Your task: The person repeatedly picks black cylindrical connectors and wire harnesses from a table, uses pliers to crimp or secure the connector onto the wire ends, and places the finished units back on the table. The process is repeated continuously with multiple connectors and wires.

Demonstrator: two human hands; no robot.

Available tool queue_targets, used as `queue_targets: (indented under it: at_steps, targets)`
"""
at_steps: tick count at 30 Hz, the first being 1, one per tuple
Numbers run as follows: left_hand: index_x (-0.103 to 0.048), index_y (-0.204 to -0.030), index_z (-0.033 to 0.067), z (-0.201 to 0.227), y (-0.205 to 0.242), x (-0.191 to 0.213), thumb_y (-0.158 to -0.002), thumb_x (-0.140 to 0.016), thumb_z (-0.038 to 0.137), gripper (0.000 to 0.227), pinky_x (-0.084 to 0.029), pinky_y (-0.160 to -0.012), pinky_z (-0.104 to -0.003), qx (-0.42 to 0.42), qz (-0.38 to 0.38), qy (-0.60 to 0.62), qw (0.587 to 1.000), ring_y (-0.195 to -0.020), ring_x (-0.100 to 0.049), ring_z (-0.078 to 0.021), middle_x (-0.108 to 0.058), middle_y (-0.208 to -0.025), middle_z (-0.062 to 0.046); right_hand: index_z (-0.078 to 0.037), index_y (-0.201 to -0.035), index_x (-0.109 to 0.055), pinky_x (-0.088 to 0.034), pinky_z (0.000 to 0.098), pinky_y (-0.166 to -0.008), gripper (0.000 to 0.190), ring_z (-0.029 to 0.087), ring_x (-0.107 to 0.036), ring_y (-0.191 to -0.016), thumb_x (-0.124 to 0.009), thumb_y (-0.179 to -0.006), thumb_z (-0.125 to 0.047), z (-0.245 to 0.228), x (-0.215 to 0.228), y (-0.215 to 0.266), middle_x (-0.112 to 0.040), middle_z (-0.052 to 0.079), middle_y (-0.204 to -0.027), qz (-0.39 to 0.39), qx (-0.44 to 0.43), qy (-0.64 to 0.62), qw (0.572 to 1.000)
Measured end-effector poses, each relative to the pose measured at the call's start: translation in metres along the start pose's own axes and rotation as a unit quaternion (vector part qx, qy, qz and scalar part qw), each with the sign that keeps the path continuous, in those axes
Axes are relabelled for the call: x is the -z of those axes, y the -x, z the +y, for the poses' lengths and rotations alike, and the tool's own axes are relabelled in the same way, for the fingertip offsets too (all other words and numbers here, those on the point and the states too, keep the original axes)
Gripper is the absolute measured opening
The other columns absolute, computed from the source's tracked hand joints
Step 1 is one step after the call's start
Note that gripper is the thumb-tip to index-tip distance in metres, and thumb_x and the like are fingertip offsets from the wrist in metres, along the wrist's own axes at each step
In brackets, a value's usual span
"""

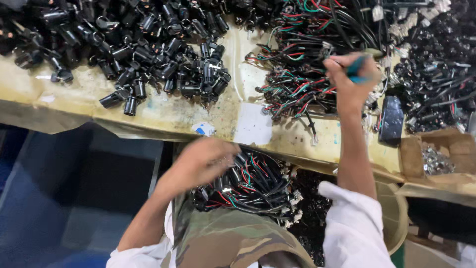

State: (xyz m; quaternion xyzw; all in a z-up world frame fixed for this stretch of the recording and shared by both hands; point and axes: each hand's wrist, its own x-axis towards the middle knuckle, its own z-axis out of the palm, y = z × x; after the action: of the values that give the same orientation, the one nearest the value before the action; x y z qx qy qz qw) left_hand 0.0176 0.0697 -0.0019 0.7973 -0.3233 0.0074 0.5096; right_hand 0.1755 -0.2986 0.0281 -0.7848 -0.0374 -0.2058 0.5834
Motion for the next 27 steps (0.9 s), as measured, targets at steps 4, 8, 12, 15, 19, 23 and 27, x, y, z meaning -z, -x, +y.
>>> queue_targets:
  at_steps: [4,8,12,15,19,23,27]
  targets:
    - [-0.067,-0.127,0.0032,-0.047,-0.031,0.017,-0.090,-0.065,-0.003,0.037,-0.050,-0.099,-0.043,0.052,0.234,-0.232,0.943,-0.114,-0.062,-0.0339,-0.068,-0.123,-0.015,-0.009,-0.093,-0.068,-0.062,0.0301,-0.075,0.012,0.021,-0.075,-0.088,-0.074,-0.095,0.001,-0.020,-0.041,0.070,-0.071,0.005,-0.092,-0.182,0.286,-0.036,0.940]
    - [-0.071,-0.124,0.0065,-0.087,-0.055,0.039,-0.085,-0.071,0.005,0.040,-0.047,-0.093,-0.042,0.127,0.106,-0.425,0.890,-0.106,-0.060,-0.0295,-0.069,-0.113,-0.010,-0.008,-0.099,-0.069,-0.055,0.0414,-0.069,0.019,0.030,-0.070,-0.081,-0.082,-0.084,-0.007,-0.005,-0.095,0.135,-0.070,0.011,-0.091,-0.286,0.204,0.224,0.909]
    - [-0.076,-0.111,0.0094,-0.089,-0.047,0.054,-0.077,-0.082,0.026,0.039,-0.044,-0.090,-0.045,0.093,0.035,-0.429,0.898,-0.097,-0.060,-0.0276,-0.068,-0.100,-0.008,-0.009,-0.106,-0.066,-0.056,0.0441,-0.072,0.031,0.034,-0.071,-0.085,-0.078,-0.077,-0.006,0.014,-0.102,0.148,-0.071,0.012,-0.092,-0.292,0.132,0.223,0.921]
    - [-0.077,-0.110,0.0090,-0.080,-0.050,0.052,-0.083,-0.089,0.031,0.037,-0.044,-0.090,-0.041,0.071,0.122,-0.322,0.936,-0.095,-0.061,-0.0231,-0.067,-0.096,-0.004,-0.007,-0.111,-0.063,-0.055,0.0455,-0.071,0.034,0.037,-0.069,-0.085,-0.081,-0.082,-0.010,0.016,-0.096,0.145,-0.067,0.015,-0.098,-0.296,0.079,0.256,0.917]
    - [-0.078,-0.110,0.0108,-0.078,-0.069,0.028,-0.079,-0.092,0.025,0.036,-0.050,-0.082,-0.029,0.091,0.233,0.011,0.968,-0.089,-0.060,-0.0142,-0.064,-0.094,-0.003,-0.009,-0.111,-0.064,-0.054,0.0463,-0.071,0.042,0.038,-0.067,-0.088,-0.081,-0.073,-0.008,0.017,-0.094,0.134,-0.062,0.017,-0.108,-0.319,0.097,0.268,0.904]
    - [-0.071,-0.116,0.0032,-0.075,-0.066,-0.017,-0.089,-0.084,0.020,0.034,-0.051,-0.097,-0.028,0.001,0.227,0.248,0.942,-0.108,-0.061,-0.0135,-0.065,-0.115,-0.006,-0.012,-0.105,-0.065,-0.054,0.0458,-0.072,0.034,0.037,-0.068,-0.089,-0.087,-0.080,-0.018,0.031,-0.094,0.133,-0.063,0.012,-0.100,-0.296,0.087,0.279,0.909]
    - [-0.068,-0.124,0.0003,-0.064,-0.050,-0.048,-0.097,-0.076,0.023,0.036,-0.049,-0.104,-0.030,0.044,0.166,0.355,0.919,-0.114,-0.063,-0.0140,-0.067,-0.122,-0.009,-0.006,-0.096,-0.063,-0.051,0.0475,-0.068,0.038,0.038,-0.065,-0.086,-0.089,-0.070,-0.014,0.038,-0.091,0.141,-0.060,0.015,-0.095,-0.259,0.079,0.308,0.912]
